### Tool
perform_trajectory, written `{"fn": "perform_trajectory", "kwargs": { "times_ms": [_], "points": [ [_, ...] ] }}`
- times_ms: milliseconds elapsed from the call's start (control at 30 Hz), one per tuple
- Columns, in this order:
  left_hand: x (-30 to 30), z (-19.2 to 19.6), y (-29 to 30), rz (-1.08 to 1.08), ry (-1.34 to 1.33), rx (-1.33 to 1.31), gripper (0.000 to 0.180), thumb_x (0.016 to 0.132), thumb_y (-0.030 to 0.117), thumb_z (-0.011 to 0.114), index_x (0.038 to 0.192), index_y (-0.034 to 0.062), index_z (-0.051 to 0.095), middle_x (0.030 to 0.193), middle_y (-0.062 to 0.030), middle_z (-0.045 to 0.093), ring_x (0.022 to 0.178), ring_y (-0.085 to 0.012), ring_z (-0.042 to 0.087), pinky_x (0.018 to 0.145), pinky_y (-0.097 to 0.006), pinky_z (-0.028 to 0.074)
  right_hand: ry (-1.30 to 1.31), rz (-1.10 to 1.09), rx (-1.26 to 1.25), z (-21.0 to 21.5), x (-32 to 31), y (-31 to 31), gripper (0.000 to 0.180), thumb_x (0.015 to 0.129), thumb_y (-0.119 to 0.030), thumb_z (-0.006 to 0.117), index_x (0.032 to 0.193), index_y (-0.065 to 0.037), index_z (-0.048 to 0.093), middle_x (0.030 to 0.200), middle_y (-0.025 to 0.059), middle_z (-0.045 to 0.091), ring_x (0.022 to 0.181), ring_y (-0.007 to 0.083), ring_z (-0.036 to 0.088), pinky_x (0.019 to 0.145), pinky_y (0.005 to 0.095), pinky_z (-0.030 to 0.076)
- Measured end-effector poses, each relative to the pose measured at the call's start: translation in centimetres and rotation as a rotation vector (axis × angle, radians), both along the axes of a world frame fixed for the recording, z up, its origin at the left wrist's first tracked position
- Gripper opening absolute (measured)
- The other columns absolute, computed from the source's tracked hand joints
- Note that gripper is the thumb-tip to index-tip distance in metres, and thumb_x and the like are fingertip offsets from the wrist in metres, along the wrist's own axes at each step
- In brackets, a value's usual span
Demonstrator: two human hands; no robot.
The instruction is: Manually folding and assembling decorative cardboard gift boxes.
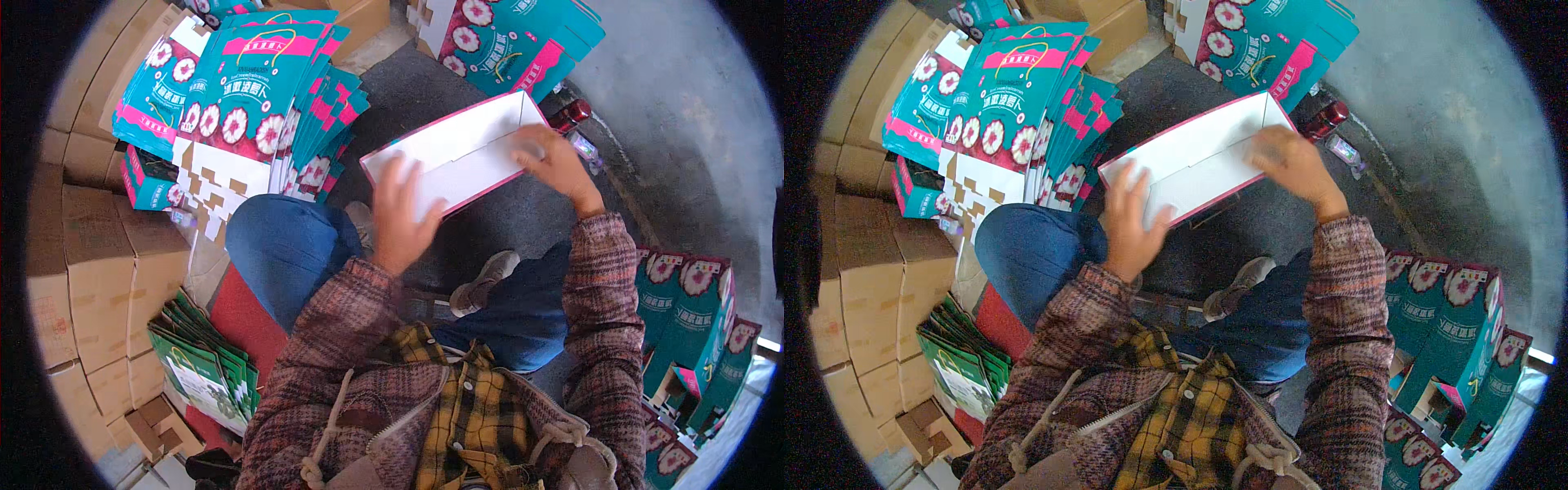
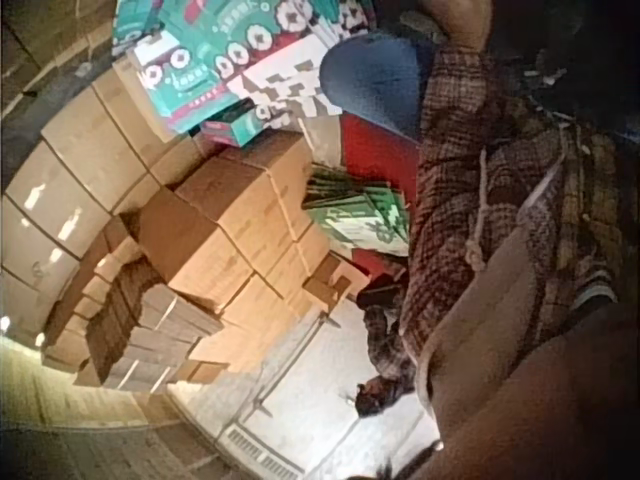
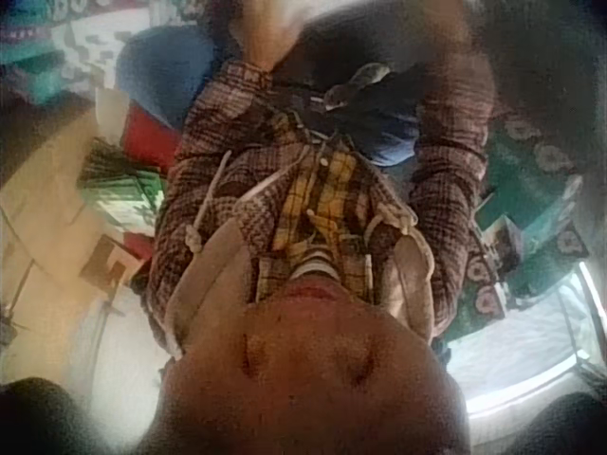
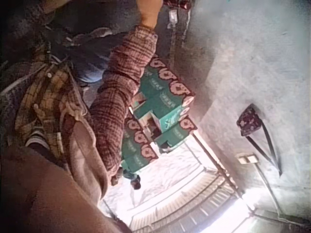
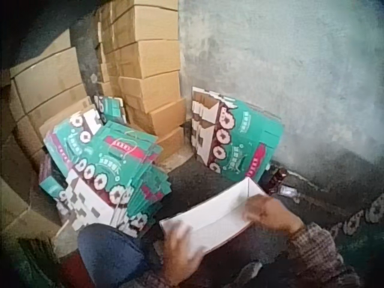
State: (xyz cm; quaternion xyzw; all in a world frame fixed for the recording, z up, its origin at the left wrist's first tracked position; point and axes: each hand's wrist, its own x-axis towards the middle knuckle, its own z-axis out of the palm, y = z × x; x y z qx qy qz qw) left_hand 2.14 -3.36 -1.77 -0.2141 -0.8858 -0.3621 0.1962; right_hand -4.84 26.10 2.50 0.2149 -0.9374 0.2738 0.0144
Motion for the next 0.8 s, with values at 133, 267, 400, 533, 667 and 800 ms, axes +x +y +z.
{"fn": "perform_trajectory", "kwargs": {
  "times_ms": [133, 267, 400, 533, 667, 800],
  "points": [
    [-2.3, -2.4, -2.7, 0.407, -0.278, 0.44, 0.054, 0.09, 0.028, 0.055, 0.13, -0.0051, 0.041, 0.139, -0.0238, 0.036, 0.13, -0.0355, 0.034, 0.108, -0.044, 0.026, 0.146, -0.358, -0.086, -2.0, -2.0, 3.1, 0.035, 0.09, -0.031, 0.059, 0.108, -0.001, 0.061, 0.106, 0.0167, 0.062, 0.099, 0.0312, 0.06, 0.086, 0.0368, 0.045],
    [-3.4, -8.0, -5.4, 0.389, -0.724, 1.039, 0.06, 0.096, 0.047, 0.041, 0.127, -0.003, 0.047, 0.13, -0.0175, 0.049, 0.121, -0.0273, 0.044, 0.103, -0.038, 0.032, -0.21, -0.485, -0.336, -5.0, -4.2, 4.5, 0.06, 0.093, -0.055, 0.041, 0.104, 0.0, 0.063, 0.099, 0.0132, 0.066, 0.09, 0.0203, 0.061, 0.08, 0.0318, 0.046],
    [-4.0, -10.4, -5.5, 0.297, -1.119, 1.472, 0.058, 0.095, 0.054, 0.04, 0.112, 0.001, 0.057, 0.106, -0.0105, 0.063, 0.099, -0.02, 0.059, 0.087, -0.033, 0.046, -0.638, -0.587, -0.622, -6.8, -4.8, 9.4, 0.071, 0.089, -0.066, 0.037, 0.102, -0.002, 0.066, 0.101, 0.0116, 0.066, 0.089, 0.0184, 0.062, 0.079, 0.0333, 0.048],
    [-2.6, -12.8, -6.4, -0.098, -1.307, 1.593, 0.048, 0.09, 0.045, 0.049, 0.113, 0.0049, 0.06, 0.108, -0.0124, 0.064, 0.098, -0.0262, 0.062, 0.09, -0.039, 0.048, -0.878, -0.43, -0.744, -9.7, -3.7, 8.8, 0.067, 0.091, -0.061, 0.039, 0.117, -0.003, 0.059, 0.115, 0.0087, 0.061, 0.096, 0.0191, 0.061, 0.086, 0.0331, 0.048],
    [-1.2, -10.5, -6.1, -0.002, -1.357, 1.424, 0.036, 0.086, 0.035, 0.059, 0.105, 0.0047, 0.063, 0.107, -0.0104, 0.063, 0.1, -0.0215, 0.06, 0.091, -0.037, 0.046, -0.913, -0.303, -0.74, -7.4, -1.8, 7.6, 0.059, 0.096, -0.052, 0.038, 0.119, -0.001, 0.058, 0.115, 0.0077, 0.062, 0.097, 0.0178, 0.061, 0.087, 0.032, 0.048],
    [-1.5, -6.8, -6.5, -0.09, -1.201, 1.437, 0.048, 0.085, 0.018, 0.055, 0.129, 0.0008, 0.046, 0.12, -0.0098, 0.055, 0.112, -0.0211, 0.053, 0.097, -0.036, 0.041, -0.877, -0.391, -1.119, -1.3, 0.1, 4.8, 0.051, 0.099, -0.042, 0.039, 0.118, 0.001, 0.056, 0.111, 0.01, 0.063, 0.095, 0.017, 0.062, 0.087, 0.0295, 0.049]
  ]
}}
